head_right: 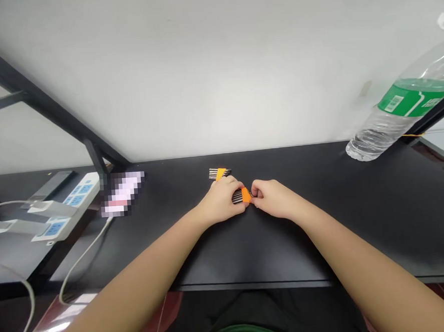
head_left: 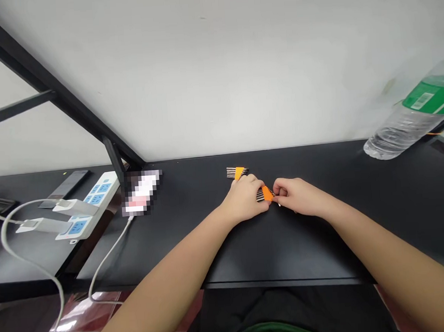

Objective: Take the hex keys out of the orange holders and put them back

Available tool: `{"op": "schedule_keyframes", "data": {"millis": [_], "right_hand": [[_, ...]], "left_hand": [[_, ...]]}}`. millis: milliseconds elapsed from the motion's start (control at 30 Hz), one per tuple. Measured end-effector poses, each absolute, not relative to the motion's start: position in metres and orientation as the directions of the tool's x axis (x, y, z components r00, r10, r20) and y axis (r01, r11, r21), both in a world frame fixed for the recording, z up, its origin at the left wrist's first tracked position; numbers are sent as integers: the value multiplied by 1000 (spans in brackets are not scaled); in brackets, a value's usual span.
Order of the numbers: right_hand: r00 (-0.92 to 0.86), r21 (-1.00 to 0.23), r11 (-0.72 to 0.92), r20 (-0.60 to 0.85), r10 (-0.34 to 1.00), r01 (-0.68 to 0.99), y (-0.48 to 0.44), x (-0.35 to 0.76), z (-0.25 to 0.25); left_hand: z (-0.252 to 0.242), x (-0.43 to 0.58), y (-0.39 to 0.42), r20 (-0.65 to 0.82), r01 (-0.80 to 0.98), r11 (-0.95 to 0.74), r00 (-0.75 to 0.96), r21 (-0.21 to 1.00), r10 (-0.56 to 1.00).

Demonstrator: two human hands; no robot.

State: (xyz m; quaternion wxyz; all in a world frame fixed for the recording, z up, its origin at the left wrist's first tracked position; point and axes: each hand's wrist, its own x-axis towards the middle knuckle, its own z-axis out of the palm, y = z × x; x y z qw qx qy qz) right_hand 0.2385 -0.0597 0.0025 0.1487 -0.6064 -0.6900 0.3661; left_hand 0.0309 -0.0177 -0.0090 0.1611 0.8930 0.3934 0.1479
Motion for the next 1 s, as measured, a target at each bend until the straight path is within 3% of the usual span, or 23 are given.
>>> {"op": "schedule_keyframes", "data": {"millis": [133,233,400,667,867,1000], "right_hand": [[-192,-695,-69,-291,937,716,-61,235,4],[-188,-674,-30,-248,950,738,-60,232,3],[-190,-528,118,-84,978,841,-59,226,-3],[-112,-373,93,-31,993,923,-53,229,-2],[-243,-387,223,-2,970,895,-54,226,-2],[-308,-486,253,-35,951,836,-57,224,-1]], "left_hand": [[-9,35,-19,125,692,-591,600,415,790],[-8,36,-20,145,683,-610,610,401,779],[-5,37,-23,166,705,-631,614,323,771],[-7,34,-21,164,750,-609,588,256,792],[-8,32,-18,190,739,-626,597,249,779],[-7,32,-20,174,742,-621,596,253,784]]}}
